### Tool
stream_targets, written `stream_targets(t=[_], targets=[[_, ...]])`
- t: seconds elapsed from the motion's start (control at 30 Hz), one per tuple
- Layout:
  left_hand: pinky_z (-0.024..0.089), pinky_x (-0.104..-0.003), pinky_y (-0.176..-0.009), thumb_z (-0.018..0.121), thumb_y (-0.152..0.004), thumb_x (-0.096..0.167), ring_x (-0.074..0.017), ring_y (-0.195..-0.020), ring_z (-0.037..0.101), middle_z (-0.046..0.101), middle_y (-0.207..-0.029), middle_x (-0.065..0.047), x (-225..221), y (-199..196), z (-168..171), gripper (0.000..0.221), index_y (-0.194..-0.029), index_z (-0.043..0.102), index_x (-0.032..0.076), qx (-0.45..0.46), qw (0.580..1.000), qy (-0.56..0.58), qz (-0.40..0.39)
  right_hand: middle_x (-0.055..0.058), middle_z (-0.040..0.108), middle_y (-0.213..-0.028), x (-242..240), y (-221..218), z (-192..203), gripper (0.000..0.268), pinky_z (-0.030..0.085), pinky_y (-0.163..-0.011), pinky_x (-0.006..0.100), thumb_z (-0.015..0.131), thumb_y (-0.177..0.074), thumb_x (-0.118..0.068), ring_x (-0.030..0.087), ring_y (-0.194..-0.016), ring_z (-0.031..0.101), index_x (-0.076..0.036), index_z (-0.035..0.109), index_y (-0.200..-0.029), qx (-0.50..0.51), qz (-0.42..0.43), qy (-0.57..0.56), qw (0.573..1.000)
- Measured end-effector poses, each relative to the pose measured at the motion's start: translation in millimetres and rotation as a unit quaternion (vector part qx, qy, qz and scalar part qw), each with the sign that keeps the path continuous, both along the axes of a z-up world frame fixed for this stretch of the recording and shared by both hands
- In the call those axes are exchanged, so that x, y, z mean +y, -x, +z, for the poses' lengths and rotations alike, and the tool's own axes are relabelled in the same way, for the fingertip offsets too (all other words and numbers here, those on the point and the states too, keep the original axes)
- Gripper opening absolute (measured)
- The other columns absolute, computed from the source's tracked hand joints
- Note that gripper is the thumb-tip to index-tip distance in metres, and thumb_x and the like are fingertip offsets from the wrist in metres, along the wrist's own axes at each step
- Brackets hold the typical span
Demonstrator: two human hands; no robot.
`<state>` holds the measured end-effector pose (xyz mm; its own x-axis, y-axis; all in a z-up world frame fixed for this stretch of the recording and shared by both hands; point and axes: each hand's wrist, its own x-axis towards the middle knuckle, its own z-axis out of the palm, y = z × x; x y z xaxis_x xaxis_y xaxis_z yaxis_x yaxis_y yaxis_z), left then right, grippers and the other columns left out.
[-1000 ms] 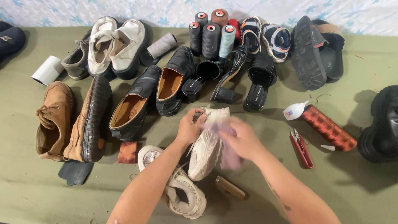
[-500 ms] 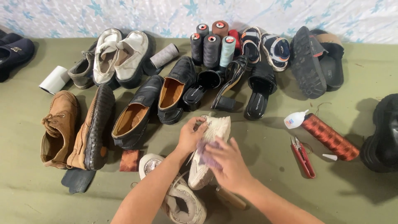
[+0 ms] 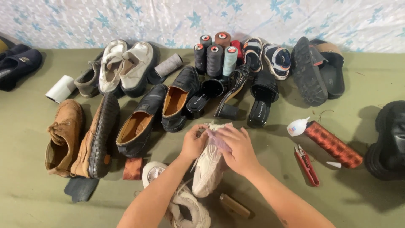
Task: Wiping and cleaning a white sneaker using a cloth on a workbench filled with shoes and repair supplies.
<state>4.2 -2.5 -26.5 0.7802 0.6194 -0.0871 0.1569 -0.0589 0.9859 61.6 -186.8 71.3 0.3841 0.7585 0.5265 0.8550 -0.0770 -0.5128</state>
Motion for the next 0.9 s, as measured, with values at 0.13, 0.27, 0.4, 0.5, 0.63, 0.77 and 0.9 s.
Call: stream_targets(t=[0.13,0.27,0.4,0.5,0.63,0.77,0.9], targets=[[0.052,-0.030,-0.077,0.061,-0.096,0.024,-0.0137,-0.079,0.065,0.074,-0.090,-0.002,-2,2,28,0.022,-0.112,0.071,0.013,0.047,0.999,-0.018,-0.001,0.010,0.060,-0.145,-1,1,-36,0.038,0.032,-0.115,0.067,0.052,-0.099,-0.016,0.038,-0.142,0.045,-0.016,0.067,-0.134,0.045,-0.008,0.066,0.997],[0.057,-0.031,-0.082,0.064,-0.098,0.023,-0.0144,-0.091,0.070,0.075,-0.100,-0.002,-4,1,27,0.019,-0.113,0.069,0.013,0.059,0.998,0.006,-0.017,0.014,0.065,-0.141,-18,41,-40,0.041,0.028,-0.125,0.055,0.069,-0.091,-0.005,0.036,-0.141,0.049,-0.007,0.065,-0.132,0.115,0.039,0.014,0.992],[0.040,-0.026,-0.051,0.063,-0.100,0.020,-0.0091,-0.053,0.049,0.068,-0.079,-0.002,-10,5,35,0.016,-0.113,0.068,0.011,0.048,0.997,0.058,-0.004,0.008,0.073,-0.133,-28,67,-55,0.052,0.034,-0.117,0.068,0.065,-0.090,-0.006,0.039,-0.137,0.056,-0.020,0.061,-0.140,0.019,0.096,-0.052,0.994],[0.035,-0.026,-0.044,0.066,-0.100,0.023,-0.0084,-0.048,0.042,0.060,-0.065,-0.001,-11,5,34,0.015,-0.111,0.069,0.013,0.056,0.996,0.065,0.008,0.011,0.074,-0.122,-33,87,-62,0.064,0.010,-0.114,0.063,0.026,-0.115,-0.046,0.037,-0.134,0.053,-0.002,0.073,-0.120,-0.034,0.251,-0.047,0.966],[0.040,-0.025,-0.053,0.066,-0.099,0.024,-0.0075,-0.054,0.047,0.063,-0.071,0.002,-11,5,39,0.012,-0.107,0.069,0.016,0.071,0.996,0.040,0.021,0.009,0.074,-0.125,-33,71,-79,0.066,0.008,-0.117,0.065,0.024,-0.108,-0.048,0.034,-0.130,0.061,-0.007,0.075,-0.115,-0.098,0.234,-0.086,0.963],[0.031,-0.027,-0.044,0.067,-0.098,0.022,-0.0091,-0.045,0.041,0.057,-0.062,0.000,-9,5,21,0.015,-0.109,0.067,0.011,0.005,0.996,0.090,0.014,0.004,0.071,-0.119,-17,24,-23,0.045,0.039,-0.094,0.041,0.038,-0.091,0.010,0.025,-0.119,0.066,-0.016,0.071,-0.107,-0.085,0.056,-0.109,0.989],[0.044,-0.029,-0.064,0.069,-0.097,0.024,-0.0114,-0.061,0.051,0.065,-0.077,-0.001,-4,4,24,0.013,-0.106,0.069,0.015,0.030,0.998,0.043,0.016,0.004,0.073,-0.105,-16,22,-22,0.031,0.047,-0.110,0.052,0.046,-0.107,-0.020,0.024,-0.113,0.066,-0.011,0.075,-0.103,-0.001,0.048,-0.010,0.999]])
